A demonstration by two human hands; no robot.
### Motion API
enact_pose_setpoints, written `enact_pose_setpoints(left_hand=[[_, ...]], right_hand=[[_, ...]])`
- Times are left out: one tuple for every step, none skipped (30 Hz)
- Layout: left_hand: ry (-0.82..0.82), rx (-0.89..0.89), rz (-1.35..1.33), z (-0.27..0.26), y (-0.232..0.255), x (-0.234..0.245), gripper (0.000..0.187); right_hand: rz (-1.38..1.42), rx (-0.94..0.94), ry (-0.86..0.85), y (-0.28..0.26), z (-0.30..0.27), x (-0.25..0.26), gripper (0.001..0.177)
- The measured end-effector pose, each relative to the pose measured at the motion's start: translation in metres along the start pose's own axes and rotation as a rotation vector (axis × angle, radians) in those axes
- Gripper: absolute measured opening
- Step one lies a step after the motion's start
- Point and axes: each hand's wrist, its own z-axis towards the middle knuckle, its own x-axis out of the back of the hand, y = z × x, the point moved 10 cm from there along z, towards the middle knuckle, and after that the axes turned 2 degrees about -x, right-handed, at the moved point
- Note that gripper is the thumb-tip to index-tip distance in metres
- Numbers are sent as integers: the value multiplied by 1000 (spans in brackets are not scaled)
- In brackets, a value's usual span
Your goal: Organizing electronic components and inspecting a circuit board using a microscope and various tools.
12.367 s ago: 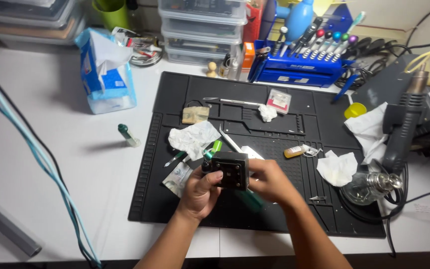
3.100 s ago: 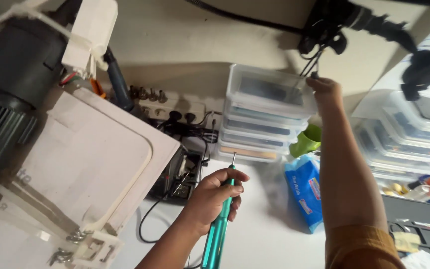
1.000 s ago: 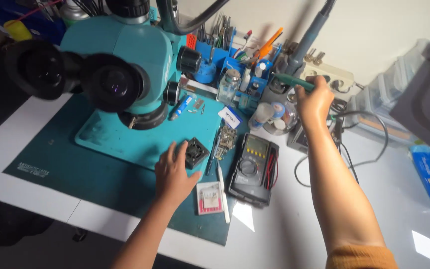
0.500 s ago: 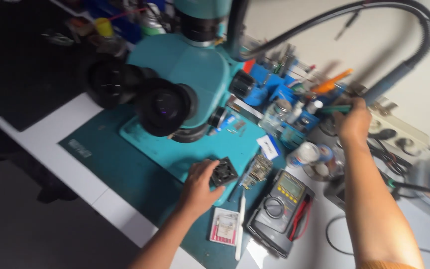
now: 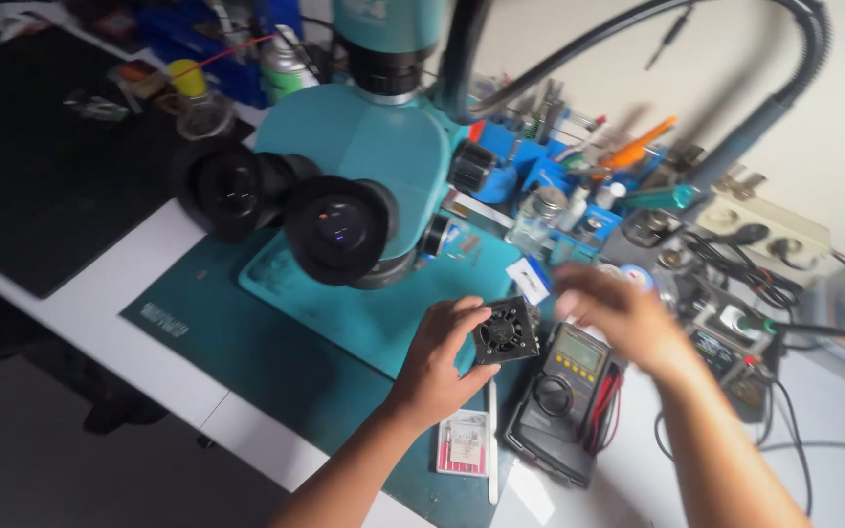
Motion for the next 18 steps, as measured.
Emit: enact_pose_setpoints(left_hand=[[-12,-6,-17,1,0,-4,71],[-16,-26,2,3,1,-8,71],[-19,-44,25,3,2,-10,70],[-29,-48,12,-1,-3,-17,70],[-21,-48,-7,-4,-8,-21,70],[-13,-48,-25,-8,-13,-24,70],[-19,-52,-34,-5,-13,-25,70],[-60,0,-34,-3,-18,-29,76],[-99,54,-32,-2,-23,-32,82],[-103,50,-38,-1,-31,-33,82],[-66,23,4,-1,-36,-29,82],[-28,-5,45,0,-42,-25,83],[-30,-6,42,-6,-53,-28,83],[-8,61,41,-11,-70,-30,80],[14,126,41,-16,-88,-31,77],[14,122,39,-21,-96,-34,77],[25,209,18,-28,-113,-38,77],[36,296,-4,-35,-130,-41,76]], right_hand=[[-2,-13,17,-4,-8,-10,53],[65,-56,-45,-5,-15,-28,58],[135,-95,-111,-8,-21,-47,64],[135,-106,-97,1,-22,-48,64],[96,-88,-70,6,-21,-47,64],[57,-70,-43,11,-21,-46,63],[56,-76,-34,11,-20,-42,63],[11,-70,5,10,-19,-35,59],[-36,-62,40,9,-18,-29,56],[-37,-66,46,5,-11,-20,56],[-165,-20,150,-4,-5,-3,51],[-294,27,253,-14,0,13,46],[-295,25,256,-23,11,24,46],[-400,128,392,-47,18,44,45],[-504,236,529,-70,23,62,44],[-505,236,533,-70,42,71,44],[-539,309,577,-77,57,81,41],[-572,383,620,-84,71,91,38]])
